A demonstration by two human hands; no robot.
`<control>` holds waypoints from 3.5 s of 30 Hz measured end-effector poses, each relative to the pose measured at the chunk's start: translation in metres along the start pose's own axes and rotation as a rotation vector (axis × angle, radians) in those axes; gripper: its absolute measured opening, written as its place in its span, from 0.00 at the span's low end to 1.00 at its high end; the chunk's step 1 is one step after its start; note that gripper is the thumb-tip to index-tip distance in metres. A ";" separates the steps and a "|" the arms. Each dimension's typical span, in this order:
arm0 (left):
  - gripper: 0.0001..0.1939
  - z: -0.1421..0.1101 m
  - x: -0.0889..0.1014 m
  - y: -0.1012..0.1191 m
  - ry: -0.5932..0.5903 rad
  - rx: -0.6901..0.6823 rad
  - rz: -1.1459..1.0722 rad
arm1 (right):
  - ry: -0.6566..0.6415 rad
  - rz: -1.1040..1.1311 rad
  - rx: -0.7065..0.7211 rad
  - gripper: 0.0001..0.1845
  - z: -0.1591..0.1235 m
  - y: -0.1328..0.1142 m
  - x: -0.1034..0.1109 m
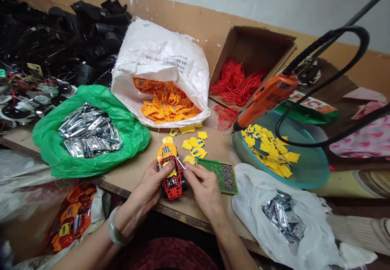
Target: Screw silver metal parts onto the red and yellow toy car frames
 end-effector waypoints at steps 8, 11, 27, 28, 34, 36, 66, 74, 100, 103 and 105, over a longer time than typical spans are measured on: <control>0.35 0.000 -0.005 0.002 -0.027 0.022 -0.045 | -0.006 -0.056 0.001 0.17 0.005 -0.005 0.009; 0.35 0.002 -0.006 0.000 -0.031 0.021 -0.050 | -0.009 -0.062 0.005 0.18 0.007 -0.007 0.011; 0.32 0.002 -0.010 0.002 -0.077 0.048 -0.045 | 0.010 -0.180 0.047 0.21 0.013 -0.016 0.018; 0.32 0.002 -0.011 0.002 -0.083 0.054 -0.050 | 0.012 -0.178 0.042 0.21 0.014 -0.016 0.019; 0.31 0.002 -0.012 0.001 -0.114 0.066 -0.066 | 0.012 -0.208 0.012 0.24 0.014 -0.016 0.019; 0.31 0.002 -0.012 0.002 -0.109 0.065 -0.068 | 0.014 -0.211 0.011 0.24 0.014 -0.017 0.018; 0.32 0.001 0.002 0.000 -0.004 -0.011 -0.007 | -0.030 -0.227 0.083 0.15 0.013 -0.027 0.008; 0.33 0.000 0.003 0.001 -0.004 -0.015 -0.009 | 0.025 -0.159 0.026 0.15 0.006 -0.023 0.000; 0.38 0.001 0.013 -0.009 0.053 0.005 0.072 | 0.128 0.431 -0.205 0.18 -0.011 0.033 -0.020; 0.39 0.003 0.016 -0.008 0.085 -0.003 0.083 | 0.181 0.430 -0.197 0.17 -0.013 0.030 -0.019; 0.39 0.004 0.017 -0.007 0.098 -0.007 0.084 | 0.190 0.386 -0.183 0.16 -0.013 0.026 -0.018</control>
Point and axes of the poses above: each hand's wrist, its own z-axis towards the middle knuckle, its own x-axis out of the back of the hand, y = z × x, the point moved 2 cm from there along z, towards the middle knuckle, and after that the axes turned 7 degrees about -y, right-handed, at the moved point
